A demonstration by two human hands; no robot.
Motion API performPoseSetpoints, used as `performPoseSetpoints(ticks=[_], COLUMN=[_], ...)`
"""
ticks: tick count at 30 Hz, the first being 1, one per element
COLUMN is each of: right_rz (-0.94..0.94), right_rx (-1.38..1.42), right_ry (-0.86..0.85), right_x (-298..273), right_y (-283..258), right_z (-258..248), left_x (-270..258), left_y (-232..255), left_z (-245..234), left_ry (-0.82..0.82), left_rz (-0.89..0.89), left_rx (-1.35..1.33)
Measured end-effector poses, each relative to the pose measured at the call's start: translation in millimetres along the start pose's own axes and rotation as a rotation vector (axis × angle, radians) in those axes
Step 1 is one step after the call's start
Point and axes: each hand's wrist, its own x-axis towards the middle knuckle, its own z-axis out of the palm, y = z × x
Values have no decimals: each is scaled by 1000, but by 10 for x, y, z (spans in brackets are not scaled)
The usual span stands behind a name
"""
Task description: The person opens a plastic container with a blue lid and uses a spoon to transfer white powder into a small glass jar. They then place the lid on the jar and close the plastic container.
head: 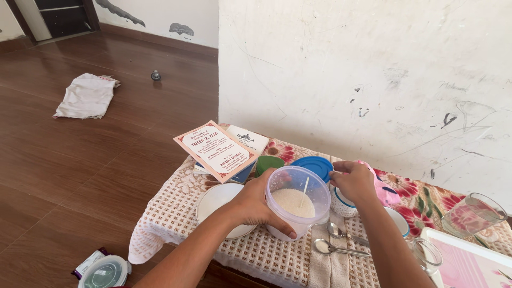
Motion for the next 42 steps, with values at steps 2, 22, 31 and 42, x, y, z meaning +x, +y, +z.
performPoseSetpoints(ticks=[2, 22, 31, 42], right_rz=[19, 511, 622, 513], right_rx=[-48, -855, -552, -698], right_ry=[-17, -375, -341, -135], right_x=[26, -685, -735, -905], right_y=[16, 334, 506, -285], right_z=[10, -1685, -1684, -1911], left_x=[16, 98, 105, 62], left_y=[-7, 74, 303, 486], left_z=[4, -48, 25, 47], left_ry=[-7, -36, 51, 100], left_rz=[-15, -20, 40, 180], left_rx=[25, 66, 133, 112])
